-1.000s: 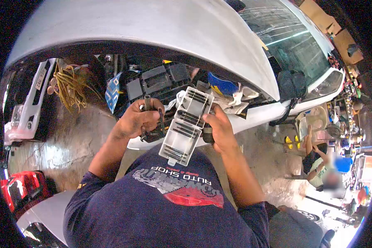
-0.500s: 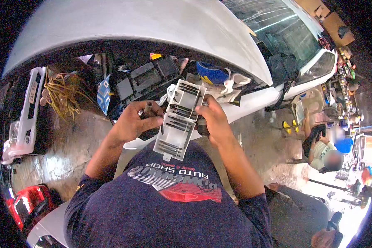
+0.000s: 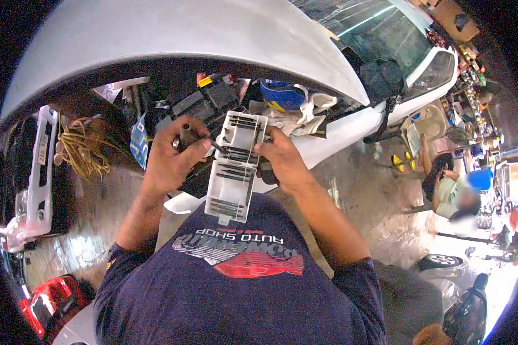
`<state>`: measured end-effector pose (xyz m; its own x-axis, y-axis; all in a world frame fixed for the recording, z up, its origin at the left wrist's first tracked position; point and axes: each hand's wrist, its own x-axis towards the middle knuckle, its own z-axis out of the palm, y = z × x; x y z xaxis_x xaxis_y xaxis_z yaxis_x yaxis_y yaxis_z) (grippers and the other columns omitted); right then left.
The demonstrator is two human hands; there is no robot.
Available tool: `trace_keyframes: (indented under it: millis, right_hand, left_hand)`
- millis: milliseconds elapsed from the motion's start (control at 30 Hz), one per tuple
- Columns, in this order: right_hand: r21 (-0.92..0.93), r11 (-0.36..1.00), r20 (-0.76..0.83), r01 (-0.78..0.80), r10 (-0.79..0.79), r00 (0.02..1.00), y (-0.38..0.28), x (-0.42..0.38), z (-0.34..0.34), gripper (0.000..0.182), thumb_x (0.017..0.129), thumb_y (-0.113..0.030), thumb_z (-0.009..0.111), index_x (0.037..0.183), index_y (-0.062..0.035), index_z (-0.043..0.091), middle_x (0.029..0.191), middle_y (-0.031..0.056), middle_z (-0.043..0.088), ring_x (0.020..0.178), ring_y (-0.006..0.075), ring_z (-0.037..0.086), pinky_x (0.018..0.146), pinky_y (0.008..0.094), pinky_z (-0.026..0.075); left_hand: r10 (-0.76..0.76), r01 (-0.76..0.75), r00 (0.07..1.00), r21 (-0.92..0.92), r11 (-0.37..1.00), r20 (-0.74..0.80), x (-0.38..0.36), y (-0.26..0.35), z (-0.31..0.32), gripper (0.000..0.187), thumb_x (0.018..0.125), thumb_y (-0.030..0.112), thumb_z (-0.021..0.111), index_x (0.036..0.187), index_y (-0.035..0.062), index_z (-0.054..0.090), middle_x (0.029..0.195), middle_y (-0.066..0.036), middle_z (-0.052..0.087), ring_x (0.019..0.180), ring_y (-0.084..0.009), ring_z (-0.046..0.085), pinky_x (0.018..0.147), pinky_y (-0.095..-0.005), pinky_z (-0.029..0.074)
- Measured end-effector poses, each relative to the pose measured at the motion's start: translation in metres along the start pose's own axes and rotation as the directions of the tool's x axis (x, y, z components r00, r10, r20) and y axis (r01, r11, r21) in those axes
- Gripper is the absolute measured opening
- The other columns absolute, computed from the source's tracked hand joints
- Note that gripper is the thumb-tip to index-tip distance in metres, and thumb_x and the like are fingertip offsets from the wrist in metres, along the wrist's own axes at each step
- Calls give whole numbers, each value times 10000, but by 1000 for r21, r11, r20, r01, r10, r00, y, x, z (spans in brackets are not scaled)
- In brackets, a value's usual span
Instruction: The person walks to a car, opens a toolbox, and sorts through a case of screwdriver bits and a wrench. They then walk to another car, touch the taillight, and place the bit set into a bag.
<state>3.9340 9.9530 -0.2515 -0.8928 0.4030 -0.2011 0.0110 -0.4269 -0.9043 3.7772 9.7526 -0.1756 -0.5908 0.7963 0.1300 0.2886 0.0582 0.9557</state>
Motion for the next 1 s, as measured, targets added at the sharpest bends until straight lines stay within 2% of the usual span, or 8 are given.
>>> trace_keyframes:
  millis: [133,333,400,567,667,733,833,1000]
  right_hand:
    - [-25,1000,13,12,-12,1000,-10,-5,3,470,987,-88,615,1429,52,544,1222,147,721,1058,203,719,919,335,594]
    - [-48,999,30,-2,4,1000,0,-2,-8,481,1001,-129,640,1436,36,517,1078,111,698,796,162,692,637,314,595]
    - [-37,999,27,8,-7,1000,-2,-1,-4,476,1015,-157,649,1430,28,507,1016,92,674,694,141,651,524,297,545]
    - [-28,999,47,31,-30,998,-2,-4,-4,454,1022,-170,655,1408,26,518,1013,91,671,716,141,658,548,294,550]
    - [-21,999,28,42,-41,999,-4,-8,-1,443,1023,-167,651,1403,24,527,1022,88,672,729,135,659,564,288,545]
    - [-24,998,15,52,-51,999,-2,-8,-2,438,1022,-163,647,1401,23,532,1030,87,673,736,132,659,573,285,542]
    - [-35,997,33,72,-70,997,2,-6,-7,423,1023,-157,634,1395,20,540,1053,86,675,746,129,658,584,285,536]
    - [-13,991,22,130,-129,991,9,-2,-5,450,1005,-179,653,1395,16,544,1069,85,679,772,132,666,593,295,543]
  left_hand:
    - [151,-148,988,97,984,-29,10,0,11,145,938,97,780,1044,51,693,757,44,588,673,-38,470,587,-261,402]
    - [208,-224,974,238,945,92,36,10,24,209,919,151,791,1063,30,701,780,-93,648,665,-151,573,623,-345,485]
    - [208,-234,969,236,943,130,45,13,27,212,926,181,802,1049,36,708,804,-56,658,698,-118,572,629,-316,474]
    - [309,-365,920,235,901,242,54,-1,34,213,927,205,812,1030,43,720,799,-26,647,706,-110,556,645,-310,473]
    - [243,-358,912,350,866,331,54,-2,35,204,917,195,808,1033,50,723,825,-67,678,689,-189,620,659,-353,505]
    - [290,-474,846,383,793,447,56,-10,36,207,899,178,760,1080,87,716,959,-137,749,888,-376,742,760,-455,583]
    - [411,-616,749,318,721,520,58,-17,35,190,890,166,744,1068,106,721,1001,-103,761,930,-347,752,808,-467,603]
    - [401,-663,724,406,629,561,60,-20,35,263,888,167,749,1148,129,752,1088,-87,784,1011,-323,759,868,-457,613]
